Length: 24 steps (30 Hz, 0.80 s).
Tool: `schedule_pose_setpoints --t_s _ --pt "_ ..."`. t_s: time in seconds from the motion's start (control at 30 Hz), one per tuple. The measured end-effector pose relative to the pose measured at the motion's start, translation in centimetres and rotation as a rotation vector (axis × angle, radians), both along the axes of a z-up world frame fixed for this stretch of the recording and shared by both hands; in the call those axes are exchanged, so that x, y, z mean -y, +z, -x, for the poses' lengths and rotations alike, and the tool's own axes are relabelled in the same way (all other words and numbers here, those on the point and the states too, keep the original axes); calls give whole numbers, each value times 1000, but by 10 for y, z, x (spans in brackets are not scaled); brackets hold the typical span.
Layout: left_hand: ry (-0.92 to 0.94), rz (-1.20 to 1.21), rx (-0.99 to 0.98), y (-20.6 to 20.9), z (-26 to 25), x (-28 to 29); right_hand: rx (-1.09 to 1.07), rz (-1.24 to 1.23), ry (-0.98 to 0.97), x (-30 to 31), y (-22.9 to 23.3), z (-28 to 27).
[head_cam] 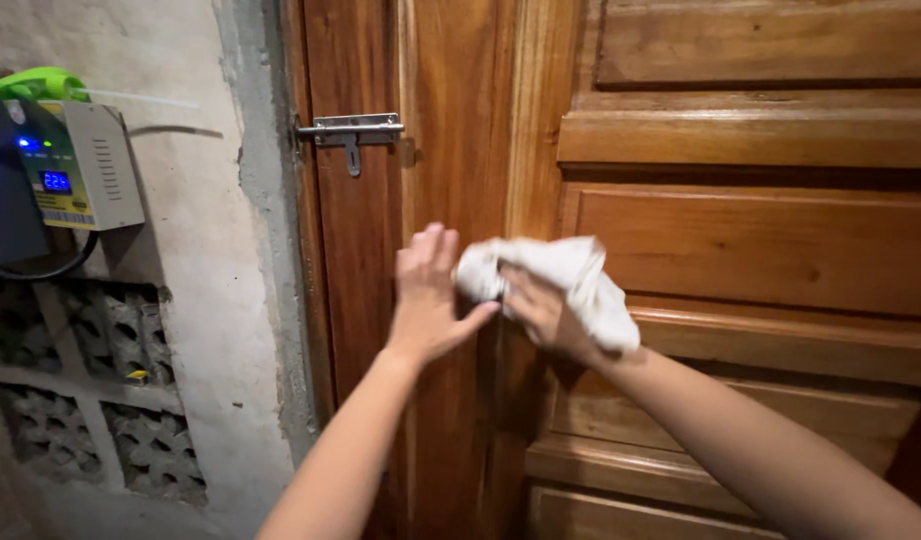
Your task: The person wipes the panels and frame of a wooden door using a cloth while holding the door steady with their other hand.
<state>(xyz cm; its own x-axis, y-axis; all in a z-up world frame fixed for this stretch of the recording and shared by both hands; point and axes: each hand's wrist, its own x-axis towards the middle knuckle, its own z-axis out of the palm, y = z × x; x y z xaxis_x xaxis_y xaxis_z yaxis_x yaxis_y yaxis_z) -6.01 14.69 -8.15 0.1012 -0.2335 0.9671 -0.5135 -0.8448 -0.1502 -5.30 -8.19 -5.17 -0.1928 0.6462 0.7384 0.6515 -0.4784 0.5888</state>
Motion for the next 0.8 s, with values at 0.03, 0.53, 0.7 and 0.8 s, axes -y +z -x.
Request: schedule_pose_setpoints --t_s 0.03,0.53,0.7,0.8 --pt "35 24 -8 -4 7 -13 -2 138 -66 3 5 16" --pt "242 213 79 40 6 -57 297 -314 -79 -20 258 -81" --pt "195 310 116 43 -11 -53 355 -236 42 -70 196 -84" --pt "165 356 153 41 -13 -55 301 -116 -501 -93 113 -40"
